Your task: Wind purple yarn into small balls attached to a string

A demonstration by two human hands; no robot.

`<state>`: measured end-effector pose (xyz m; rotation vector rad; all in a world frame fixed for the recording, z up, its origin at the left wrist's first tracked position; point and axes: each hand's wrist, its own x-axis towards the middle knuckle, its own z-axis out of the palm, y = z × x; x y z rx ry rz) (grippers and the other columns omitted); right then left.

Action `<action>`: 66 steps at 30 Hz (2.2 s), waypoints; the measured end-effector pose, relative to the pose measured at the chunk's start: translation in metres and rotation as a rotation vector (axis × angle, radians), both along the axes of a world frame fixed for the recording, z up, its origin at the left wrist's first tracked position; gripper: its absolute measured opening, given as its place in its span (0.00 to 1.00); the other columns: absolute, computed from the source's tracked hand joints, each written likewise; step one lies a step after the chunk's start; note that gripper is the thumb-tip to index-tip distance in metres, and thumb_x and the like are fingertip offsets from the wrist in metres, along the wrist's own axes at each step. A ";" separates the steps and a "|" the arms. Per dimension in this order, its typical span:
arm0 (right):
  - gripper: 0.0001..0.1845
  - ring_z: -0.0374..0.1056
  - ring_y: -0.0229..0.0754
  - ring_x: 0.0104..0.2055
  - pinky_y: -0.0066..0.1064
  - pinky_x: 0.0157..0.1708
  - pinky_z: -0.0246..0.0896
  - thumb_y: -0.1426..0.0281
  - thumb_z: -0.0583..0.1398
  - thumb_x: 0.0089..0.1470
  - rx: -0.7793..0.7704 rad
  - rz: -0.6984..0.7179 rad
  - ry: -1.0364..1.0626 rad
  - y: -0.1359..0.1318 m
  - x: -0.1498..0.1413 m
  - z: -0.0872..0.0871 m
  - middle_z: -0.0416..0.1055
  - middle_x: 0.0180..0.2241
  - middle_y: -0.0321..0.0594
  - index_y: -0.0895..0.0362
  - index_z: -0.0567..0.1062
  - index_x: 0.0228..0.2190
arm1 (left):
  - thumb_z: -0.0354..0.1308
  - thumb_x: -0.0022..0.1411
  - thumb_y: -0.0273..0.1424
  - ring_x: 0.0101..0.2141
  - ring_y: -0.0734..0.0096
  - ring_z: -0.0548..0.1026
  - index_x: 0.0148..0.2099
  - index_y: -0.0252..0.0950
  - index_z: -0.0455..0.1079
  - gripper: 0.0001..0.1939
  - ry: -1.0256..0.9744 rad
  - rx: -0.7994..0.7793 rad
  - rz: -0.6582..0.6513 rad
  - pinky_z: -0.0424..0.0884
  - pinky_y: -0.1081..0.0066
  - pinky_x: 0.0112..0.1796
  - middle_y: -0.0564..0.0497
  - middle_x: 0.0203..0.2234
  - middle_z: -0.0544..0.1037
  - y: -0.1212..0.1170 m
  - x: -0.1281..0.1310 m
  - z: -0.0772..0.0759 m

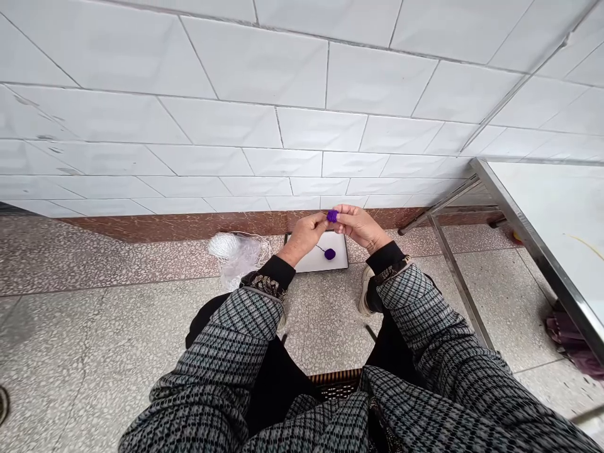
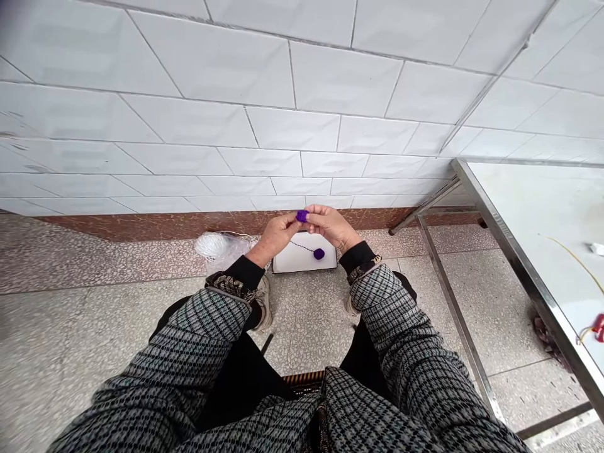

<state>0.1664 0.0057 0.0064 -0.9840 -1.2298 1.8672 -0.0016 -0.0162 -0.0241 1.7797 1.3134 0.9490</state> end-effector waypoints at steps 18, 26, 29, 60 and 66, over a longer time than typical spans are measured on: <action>0.08 0.57 0.31 0.22 0.26 0.25 0.53 0.71 0.65 0.43 0.166 -0.222 -0.351 0.008 0.000 -0.011 0.65 0.20 0.29 0.57 0.70 0.25 | 0.52 0.60 0.29 0.30 0.68 0.73 0.28 0.36 0.71 0.09 0.123 0.108 -0.126 0.67 0.69 0.36 0.50 0.27 0.77 -0.005 0.001 0.003; 0.07 0.61 0.30 0.22 0.25 0.25 0.58 0.73 0.68 0.44 -0.009 0.255 -0.235 0.000 0.009 -0.001 0.71 0.24 0.32 0.60 0.76 0.28 | 0.56 0.57 0.30 0.23 0.74 0.66 0.34 0.36 0.69 0.04 -0.218 -0.126 0.033 0.63 0.73 0.28 0.56 0.21 0.71 -0.002 -0.003 0.007; 0.13 0.60 0.30 0.21 0.24 0.25 0.59 0.68 0.71 0.41 -0.111 0.181 -0.074 -0.001 0.005 -0.001 0.68 0.20 0.30 0.60 0.76 0.29 | 0.57 0.56 0.33 0.24 0.74 0.68 0.34 0.36 0.68 0.05 -0.433 -0.215 0.048 0.65 0.74 0.28 0.56 0.22 0.72 -0.002 0.001 0.007; 0.15 0.68 0.31 0.22 0.26 0.28 0.68 0.69 0.72 0.40 -0.032 -0.166 -0.045 0.003 -0.012 -0.016 0.74 0.23 0.33 0.59 0.75 0.31 | 0.55 0.59 0.30 0.29 0.70 0.68 0.29 0.37 0.72 0.07 0.226 0.023 0.245 0.59 0.71 0.31 0.53 0.25 0.74 -0.006 0.001 0.016; 0.15 0.68 0.30 0.21 0.24 0.26 0.68 0.72 0.73 0.39 -0.041 -0.196 -0.043 0.002 -0.012 -0.013 0.73 0.21 0.32 0.59 0.73 0.27 | 0.55 0.61 0.30 0.31 0.68 0.71 0.31 0.37 0.73 0.08 0.234 0.054 0.220 0.63 0.71 0.34 0.51 0.28 0.77 -0.004 -0.001 0.014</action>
